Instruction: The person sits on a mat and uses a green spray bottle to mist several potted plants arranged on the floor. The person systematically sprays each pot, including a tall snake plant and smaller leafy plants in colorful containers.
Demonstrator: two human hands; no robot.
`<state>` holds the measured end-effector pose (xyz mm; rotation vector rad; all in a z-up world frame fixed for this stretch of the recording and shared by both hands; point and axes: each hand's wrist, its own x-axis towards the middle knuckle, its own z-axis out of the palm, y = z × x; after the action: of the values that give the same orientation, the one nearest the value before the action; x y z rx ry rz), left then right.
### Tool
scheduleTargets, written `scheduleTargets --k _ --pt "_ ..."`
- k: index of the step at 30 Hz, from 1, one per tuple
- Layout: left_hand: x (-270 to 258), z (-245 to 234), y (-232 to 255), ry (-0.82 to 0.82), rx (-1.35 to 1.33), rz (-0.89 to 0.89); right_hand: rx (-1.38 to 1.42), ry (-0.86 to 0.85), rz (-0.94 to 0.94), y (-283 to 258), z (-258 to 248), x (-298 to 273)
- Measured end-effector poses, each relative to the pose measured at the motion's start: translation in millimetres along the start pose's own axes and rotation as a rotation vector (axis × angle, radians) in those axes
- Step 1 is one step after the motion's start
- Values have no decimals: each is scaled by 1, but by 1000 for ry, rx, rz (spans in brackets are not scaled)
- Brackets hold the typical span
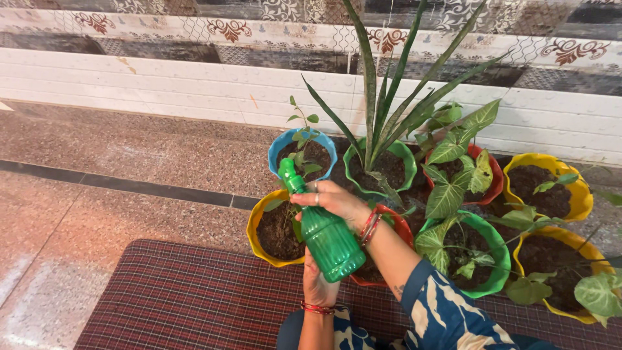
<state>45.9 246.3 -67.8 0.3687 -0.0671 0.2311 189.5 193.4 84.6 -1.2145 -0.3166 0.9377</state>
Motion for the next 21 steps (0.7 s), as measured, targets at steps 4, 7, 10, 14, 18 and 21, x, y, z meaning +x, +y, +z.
scheduleTargets --k 4,7,10,14,18,21 --pt "-1 -1 2 -16 12 -5 -44 -16 2 1 5 2" --pt "0 1 3 -57 29 -19 9 -24 -126 6 -3 -14" --pt "-1 4 2 -102 17 -48 188 76 -202 20 -12 -35" --pt "-1 8 -1 -66 91 -50 426 253 -149 48 -25 -37" --pt "1 5 -2 -19 168 -43 522 191 4 64 -34 -31" --pt "-1 -2 -3 47 147 -53 399 257 -47 57 -20 -31"
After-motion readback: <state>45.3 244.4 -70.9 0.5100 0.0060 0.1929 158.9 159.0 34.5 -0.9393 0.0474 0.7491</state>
